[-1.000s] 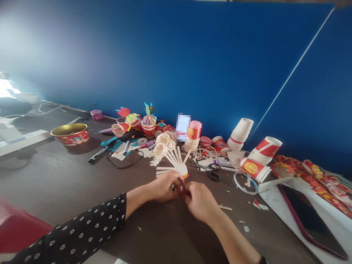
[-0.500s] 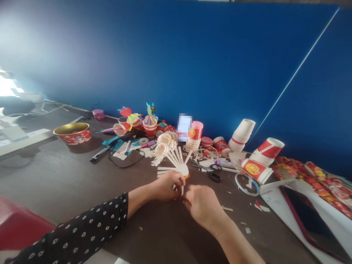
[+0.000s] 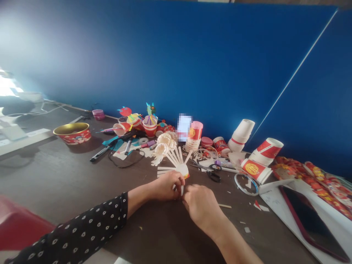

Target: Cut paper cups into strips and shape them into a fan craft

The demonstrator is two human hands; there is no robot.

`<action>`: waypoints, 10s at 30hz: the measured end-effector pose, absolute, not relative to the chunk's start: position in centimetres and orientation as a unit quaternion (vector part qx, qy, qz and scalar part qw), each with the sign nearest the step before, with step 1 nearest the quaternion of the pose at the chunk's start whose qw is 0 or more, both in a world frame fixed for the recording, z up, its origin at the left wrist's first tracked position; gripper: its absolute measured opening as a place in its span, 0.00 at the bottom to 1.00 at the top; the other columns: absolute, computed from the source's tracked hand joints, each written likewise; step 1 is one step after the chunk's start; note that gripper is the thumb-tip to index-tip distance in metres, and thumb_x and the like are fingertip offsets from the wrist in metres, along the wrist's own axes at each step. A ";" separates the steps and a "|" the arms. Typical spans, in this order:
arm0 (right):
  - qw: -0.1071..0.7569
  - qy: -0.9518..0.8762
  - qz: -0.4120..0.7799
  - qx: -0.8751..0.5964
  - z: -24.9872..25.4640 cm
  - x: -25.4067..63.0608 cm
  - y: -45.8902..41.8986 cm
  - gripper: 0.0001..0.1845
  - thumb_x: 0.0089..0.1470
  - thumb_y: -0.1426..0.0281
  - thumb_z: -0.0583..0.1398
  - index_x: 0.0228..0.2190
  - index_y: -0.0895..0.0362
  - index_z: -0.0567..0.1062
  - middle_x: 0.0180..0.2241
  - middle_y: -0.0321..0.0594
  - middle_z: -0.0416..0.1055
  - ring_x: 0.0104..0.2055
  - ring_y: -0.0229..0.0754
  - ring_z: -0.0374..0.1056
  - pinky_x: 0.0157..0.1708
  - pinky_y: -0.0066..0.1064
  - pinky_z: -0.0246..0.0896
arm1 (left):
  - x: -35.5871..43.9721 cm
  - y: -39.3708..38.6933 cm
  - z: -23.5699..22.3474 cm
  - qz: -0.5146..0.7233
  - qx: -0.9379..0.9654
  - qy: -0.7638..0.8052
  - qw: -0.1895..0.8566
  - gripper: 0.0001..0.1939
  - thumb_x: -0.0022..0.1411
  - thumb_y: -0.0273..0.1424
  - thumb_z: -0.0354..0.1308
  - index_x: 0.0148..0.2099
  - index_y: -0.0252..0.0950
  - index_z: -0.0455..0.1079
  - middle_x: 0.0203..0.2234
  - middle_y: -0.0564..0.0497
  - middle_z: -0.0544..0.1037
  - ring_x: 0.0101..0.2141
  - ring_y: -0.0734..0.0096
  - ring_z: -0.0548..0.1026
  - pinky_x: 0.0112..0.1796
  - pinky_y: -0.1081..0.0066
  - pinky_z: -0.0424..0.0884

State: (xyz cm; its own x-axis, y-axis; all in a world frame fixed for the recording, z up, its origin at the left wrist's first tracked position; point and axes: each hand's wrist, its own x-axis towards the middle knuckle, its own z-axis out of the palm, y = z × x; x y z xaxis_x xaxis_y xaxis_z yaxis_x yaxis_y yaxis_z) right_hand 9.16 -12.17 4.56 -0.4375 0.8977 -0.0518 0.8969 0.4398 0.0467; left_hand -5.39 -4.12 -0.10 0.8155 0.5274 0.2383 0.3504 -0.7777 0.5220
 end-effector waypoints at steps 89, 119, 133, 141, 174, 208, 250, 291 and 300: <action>0.031 0.843 0.019 0.537 4.1 8.7 -11.6 0.14 0.54 0.76 0.51 0.32 0.57 0.75 0.34 0.43 0.74 0.37 0.44 0.69 0.31 0.29 0.55 | -5.6 -4.4 0.5 0.140 0.918 0.281 0.243 0.03 0.43 0.24 0.61 0.26 0.34 0.74 0.36 0.51 0.76 0.35 0.72 0.71 0.38 0.76 0.65; 0.017 0.823 0.027 0.567 3.9 8.4 -12.1 0.11 0.55 0.76 0.52 0.28 0.56 0.74 0.30 0.41 0.73 0.36 0.42 0.68 0.28 0.27 0.53 | -5.4 -4.9 1.3 0.120 0.917 0.304 0.229 0.07 0.43 0.19 0.58 0.27 0.32 0.75 0.37 0.48 0.75 0.31 0.73 0.71 0.33 0.76 0.66; -0.018 0.845 0.028 0.533 3.3 9.2 -11.5 0.14 0.58 0.72 0.50 0.32 0.56 0.75 0.32 0.40 0.74 0.37 0.42 0.67 0.31 0.28 0.53 | -5.8 -4.9 1.4 0.143 0.904 0.309 0.259 0.09 0.42 0.22 0.56 0.30 0.34 0.74 0.30 0.50 0.77 0.33 0.70 0.72 0.38 0.75 0.66; -0.016 0.837 0.012 0.546 3.7 9.0 -11.6 0.12 0.53 0.75 0.52 0.31 0.55 0.76 0.32 0.40 0.74 0.36 0.41 0.68 0.31 0.28 0.52 | -5.6 -4.6 0.8 0.151 0.911 0.291 0.251 0.04 0.44 0.21 0.58 0.25 0.32 0.73 0.33 0.50 0.76 0.33 0.72 0.72 0.35 0.77 0.65; 0.011 0.851 0.060 0.521 3.3 9.0 -12.0 0.17 0.59 0.76 0.47 0.35 0.59 0.75 0.34 0.44 0.73 0.36 0.42 0.66 0.34 0.30 0.52 | -5.7 -4.6 0.7 0.185 0.889 0.314 0.279 0.07 0.43 0.20 0.54 0.27 0.33 0.72 0.29 0.50 0.76 0.33 0.70 0.72 0.38 0.74 0.66; 0.033 0.839 0.012 0.542 4.8 8.5 -13.2 0.18 0.54 0.81 0.47 0.32 0.60 0.75 0.33 0.46 0.72 0.34 0.42 0.66 0.34 0.30 0.54 | -5.4 -4.4 0.7 0.194 0.893 0.292 0.282 0.07 0.45 0.18 0.56 0.21 0.32 0.72 0.29 0.51 0.77 0.32 0.74 0.72 0.35 0.77 0.65; 0.019 0.841 0.052 0.539 3.9 8.5 -12.4 0.16 0.58 0.80 0.47 0.35 0.59 0.73 0.37 0.44 0.71 0.39 0.44 0.64 0.36 0.31 0.53 | -5.7 -4.4 0.6 0.256 0.843 0.376 0.286 0.13 0.44 0.19 0.47 0.29 0.31 0.72 0.27 0.50 0.75 0.28 0.73 0.71 0.31 0.76 0.65; 0.022 0.832 0.008 0.554 4.4 8.4 -12.8 0.18 0.53 0.81 0.48 0.37 0.60 0.75 0.37 0.47 0.73 0.39 0.42 0.67 0.38 0.27 0.56 | -5.3 -4.6 1.2 0.146 0.915 0.316 0.203 0.05 0.50 0.22 0.55 0.28 0.32 0.72 0.29 0.48 0.77 0.33 0.70 0.73 0.36 0.75 0.65; 0.031 0.829 0.025 0.557 4.4 8.2 -12.9 0.20 0.55 0.81 0.46 0.38 0.60 0.74 0.39 0.47 0.72 0.40 0.46 0.65 0.37 0.31 0.56 | -5.7 -5.0 1.3 0.187 0.887 0.360 0.221 0.11 0.44 0.22 0.54 0.33 0.33 0.71 0.30 0.48 0.75 0.32 0.69 0.72 0.34 0.74 0.66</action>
State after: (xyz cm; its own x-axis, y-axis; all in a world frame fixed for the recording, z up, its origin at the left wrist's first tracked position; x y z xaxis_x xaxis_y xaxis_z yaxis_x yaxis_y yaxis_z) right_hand 8.18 -12.92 4.45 -0.3767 0.9260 -0.0233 0.9230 0.3774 0.0747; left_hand -5.67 -5.01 1.28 0.6703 0.7218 0.1721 0.5570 -0.6427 0.5261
